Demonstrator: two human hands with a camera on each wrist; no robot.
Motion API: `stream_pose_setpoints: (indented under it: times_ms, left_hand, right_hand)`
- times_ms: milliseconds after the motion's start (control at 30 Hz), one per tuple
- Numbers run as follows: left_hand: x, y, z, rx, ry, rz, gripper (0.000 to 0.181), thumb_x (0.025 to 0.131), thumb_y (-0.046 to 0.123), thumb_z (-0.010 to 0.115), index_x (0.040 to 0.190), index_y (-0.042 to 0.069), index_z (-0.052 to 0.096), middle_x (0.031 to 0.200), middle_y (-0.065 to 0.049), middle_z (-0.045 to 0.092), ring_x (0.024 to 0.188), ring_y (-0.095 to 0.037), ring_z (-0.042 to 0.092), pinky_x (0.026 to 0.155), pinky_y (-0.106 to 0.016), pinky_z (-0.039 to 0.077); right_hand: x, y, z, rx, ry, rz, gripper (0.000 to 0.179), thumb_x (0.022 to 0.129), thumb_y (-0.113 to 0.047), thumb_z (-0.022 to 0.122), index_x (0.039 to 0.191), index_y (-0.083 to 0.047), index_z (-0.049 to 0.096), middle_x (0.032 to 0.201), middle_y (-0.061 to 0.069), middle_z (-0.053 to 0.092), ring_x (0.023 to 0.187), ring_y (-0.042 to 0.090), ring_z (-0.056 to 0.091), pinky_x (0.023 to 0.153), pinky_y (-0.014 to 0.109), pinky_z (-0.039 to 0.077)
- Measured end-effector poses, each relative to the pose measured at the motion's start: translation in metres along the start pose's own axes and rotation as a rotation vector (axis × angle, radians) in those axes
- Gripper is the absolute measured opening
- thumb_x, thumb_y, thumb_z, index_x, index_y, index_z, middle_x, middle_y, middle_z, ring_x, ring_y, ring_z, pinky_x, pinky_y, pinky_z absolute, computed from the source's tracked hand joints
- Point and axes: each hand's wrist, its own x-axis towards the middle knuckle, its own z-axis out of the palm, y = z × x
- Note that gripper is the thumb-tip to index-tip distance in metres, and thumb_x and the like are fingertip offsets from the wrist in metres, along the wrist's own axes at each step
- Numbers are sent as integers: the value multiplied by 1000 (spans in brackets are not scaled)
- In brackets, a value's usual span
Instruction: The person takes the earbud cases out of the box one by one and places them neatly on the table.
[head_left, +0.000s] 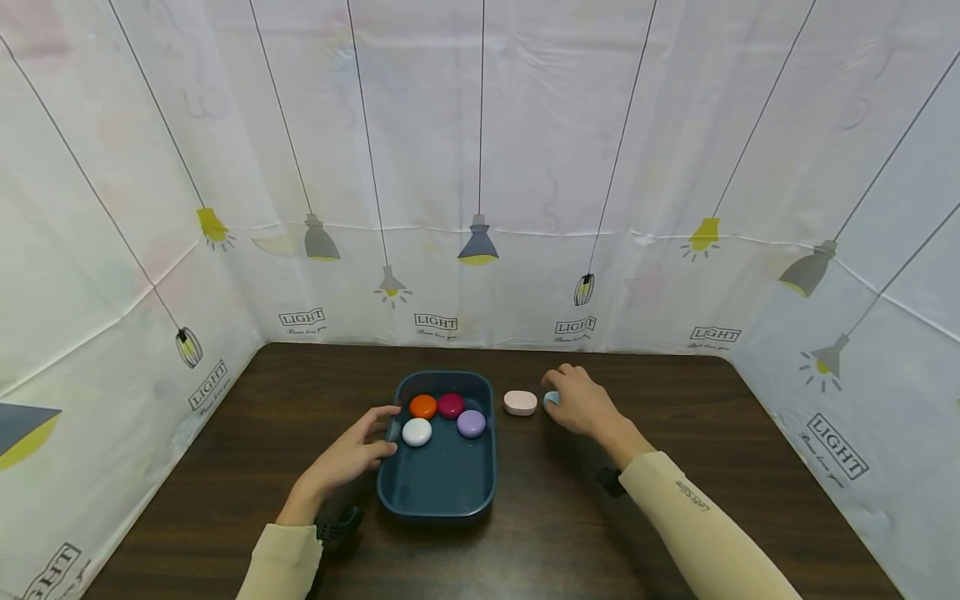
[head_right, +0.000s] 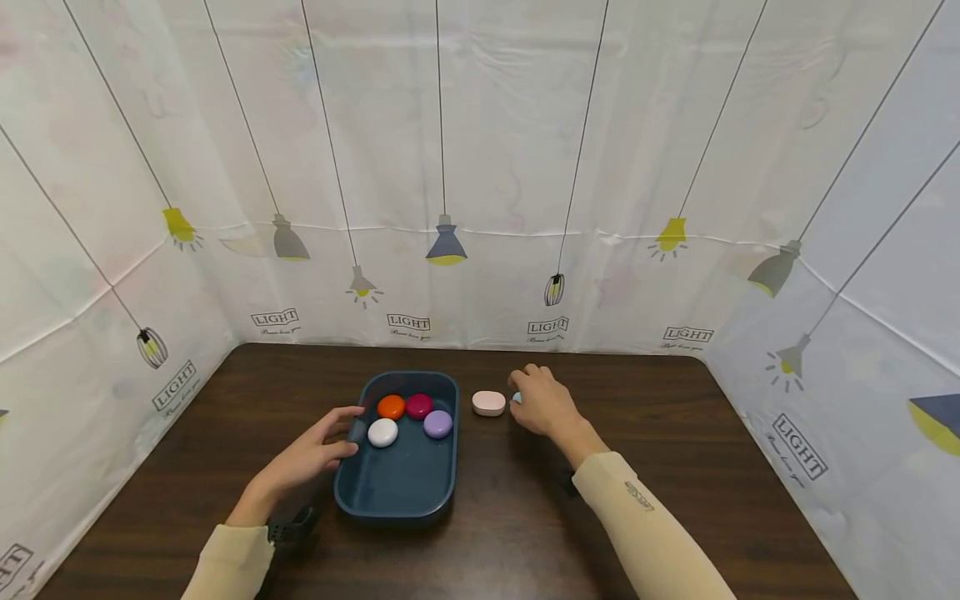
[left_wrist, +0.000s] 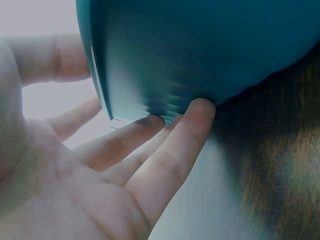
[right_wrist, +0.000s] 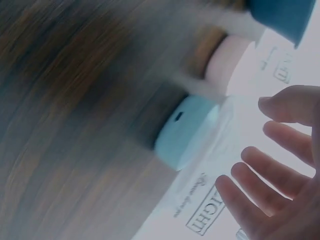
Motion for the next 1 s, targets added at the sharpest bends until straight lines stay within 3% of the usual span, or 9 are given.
stream_pose_setpoints:
  times_ms: [367, 667, 1000]
  left_hand:
    - [0, 0, 1, 2, 10, -1, 57, 99, 11, 60, 152, 19, 41, 155, -23, 38, 130, -38, 52, 97, -52, 53]
    - [-1, 0, 1, 10, 7, -4, 57, 100, 12, 60, 152, 19, 41, 155, -22, 38, 130, -37, 52, 98, -53, 52]
    - [1, 0, 0, 8, -2, 4, 58, 101, 11, 59, 155, 15, 38, 154, -22, 39, 128, -37, 53, 97, -53, 52]
  right_hand:
    - [-11, -17, -1, 22, 88, -22, 31, 92, -21, 70, 121, -8, 69, 124, 11, 62, 118, 34, 54, 81, 53, 55]
    - [-20, -40, -4, -1, 159, -137, 29, 89, -17, 73, 115, -6, 71, 117, 9, 64, 106, 29, 58, 79, 46, 55]
    - [-22, -68, -7, 17, 186, -241, 23, 89, -16, 75, 111, -11, 71, 114, 6, 65, 106, 27, 59, 83, 45, 56]
